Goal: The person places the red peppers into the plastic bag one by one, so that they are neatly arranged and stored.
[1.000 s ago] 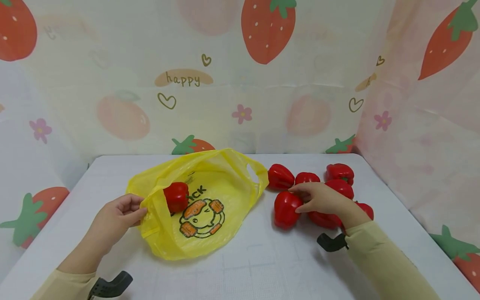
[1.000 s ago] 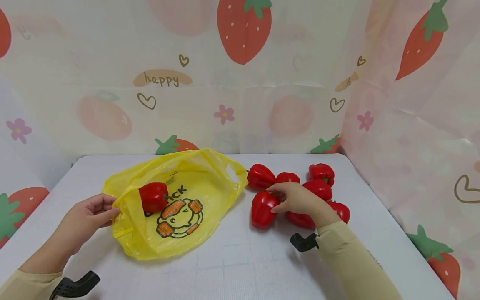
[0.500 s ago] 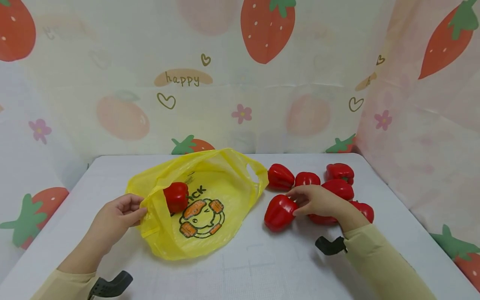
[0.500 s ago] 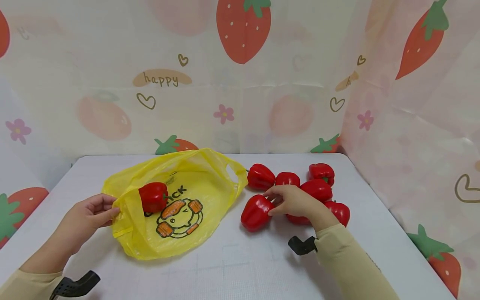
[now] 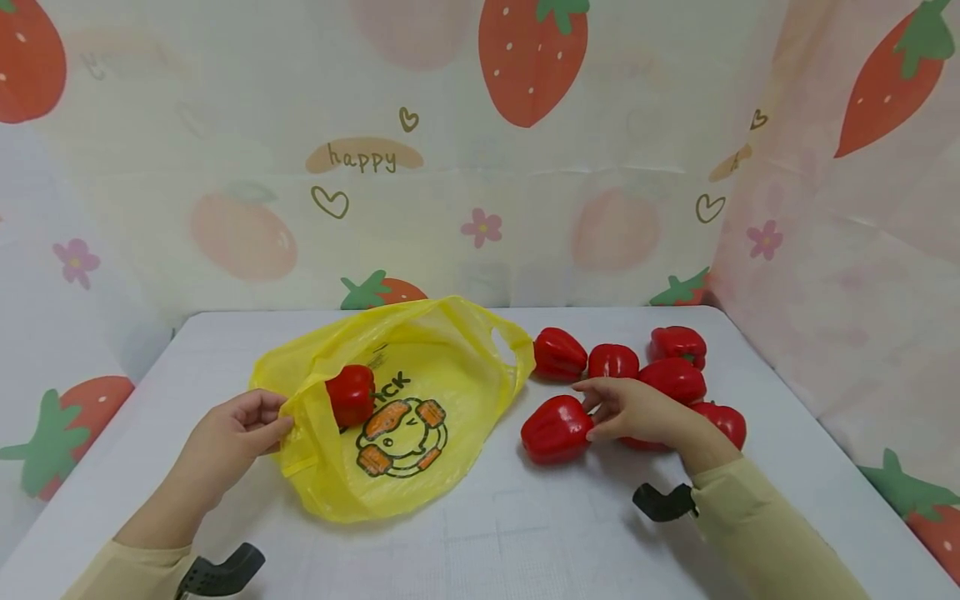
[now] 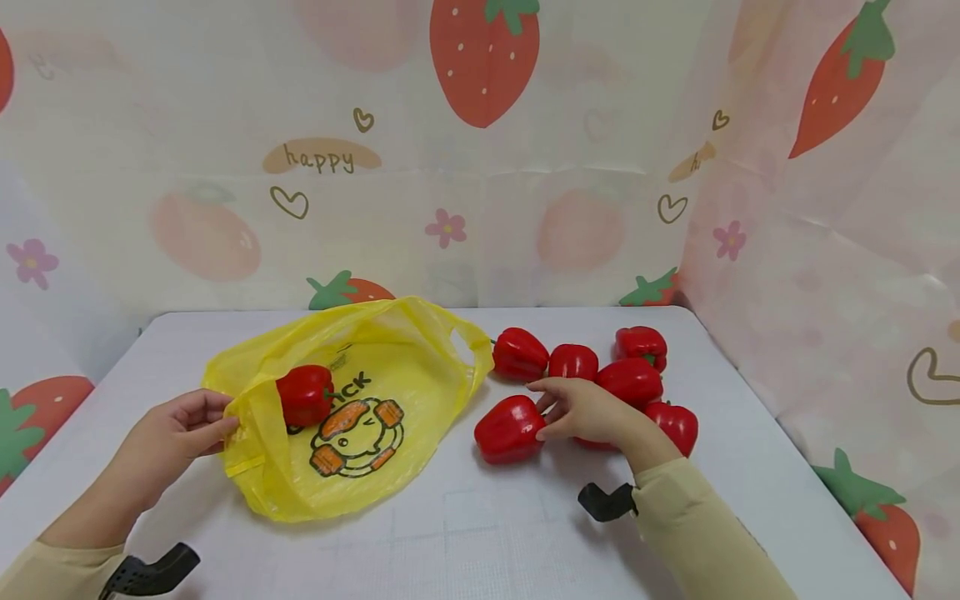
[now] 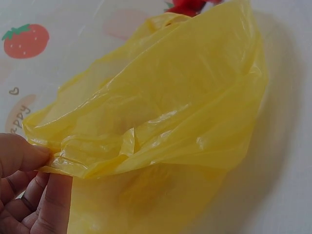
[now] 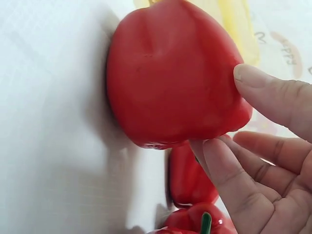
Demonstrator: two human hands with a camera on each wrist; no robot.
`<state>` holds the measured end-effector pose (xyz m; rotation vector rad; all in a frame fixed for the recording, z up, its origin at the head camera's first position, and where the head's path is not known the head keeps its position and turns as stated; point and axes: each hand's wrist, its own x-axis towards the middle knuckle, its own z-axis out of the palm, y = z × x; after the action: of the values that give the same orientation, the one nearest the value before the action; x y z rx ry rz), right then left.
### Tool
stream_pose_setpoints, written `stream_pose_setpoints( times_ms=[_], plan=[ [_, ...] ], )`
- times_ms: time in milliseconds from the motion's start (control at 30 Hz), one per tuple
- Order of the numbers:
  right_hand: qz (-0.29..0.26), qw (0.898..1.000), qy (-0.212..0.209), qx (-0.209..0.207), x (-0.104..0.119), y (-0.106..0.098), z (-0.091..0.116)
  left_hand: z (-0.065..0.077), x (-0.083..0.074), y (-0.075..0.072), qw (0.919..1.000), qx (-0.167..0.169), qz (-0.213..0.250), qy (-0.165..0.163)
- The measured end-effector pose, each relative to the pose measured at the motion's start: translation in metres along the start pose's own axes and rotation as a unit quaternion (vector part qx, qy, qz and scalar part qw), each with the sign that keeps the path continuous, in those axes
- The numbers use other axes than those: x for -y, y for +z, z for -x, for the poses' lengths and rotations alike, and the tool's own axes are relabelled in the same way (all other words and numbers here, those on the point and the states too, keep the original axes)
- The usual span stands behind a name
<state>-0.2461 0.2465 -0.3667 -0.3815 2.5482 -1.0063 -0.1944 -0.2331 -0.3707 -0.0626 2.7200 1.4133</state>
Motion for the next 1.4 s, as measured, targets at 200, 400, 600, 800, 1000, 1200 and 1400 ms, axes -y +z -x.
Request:
stream_pose_setpoints(
  times_ms=[200, 400, 600, 800, 1000, 1200, 1400],
  plan=[
    [0.011, 1.0, -0.005, 0.001, -0.002, 0.004, 0.002, 0.0, -0.001, 0.0, 1.0, -0.001, -0.001, -0.002],
    [0.015, 1.0, -0.01, -0.01, -0.004, 0.008, 0.002, -0.002, 0.0, 0.001, 1.0, -0.001, -0.002, -0.005],
    [0.018, 0.999, -0.017, -0.028, -0.003, 0.013, 0.004, -0.004, 0.003, 0.002, 1.0, 0.0, 0.0, -0.006],
    [0.043, 0.998, -0.008, -0.038, -0.002, 0.02, 0.004, -0.004, 0.004, 0.002, 1.0, -0.001, -0.001, -0.001],
    [0.047, 0.998, -0.026, -0.027, -0.006, 0.023, 0.002, -0.003, 0.003, 0.001, 1.0, -0.003, -0.002, 0.002],
    [0.035, 0.999, -0.028, -0.02, -0.006, 0.023, 0.002, -0.003, 0.003, 0.001, 1.0, -0.003, -0.002, 0.001],
    [0.006, 1.0, 0.002, -0.029, -0.007, 0.026, 0.003, -0.003, 0.003, 0.001, 1.0, -0.003, -0.001, -0.003]
  ],
)
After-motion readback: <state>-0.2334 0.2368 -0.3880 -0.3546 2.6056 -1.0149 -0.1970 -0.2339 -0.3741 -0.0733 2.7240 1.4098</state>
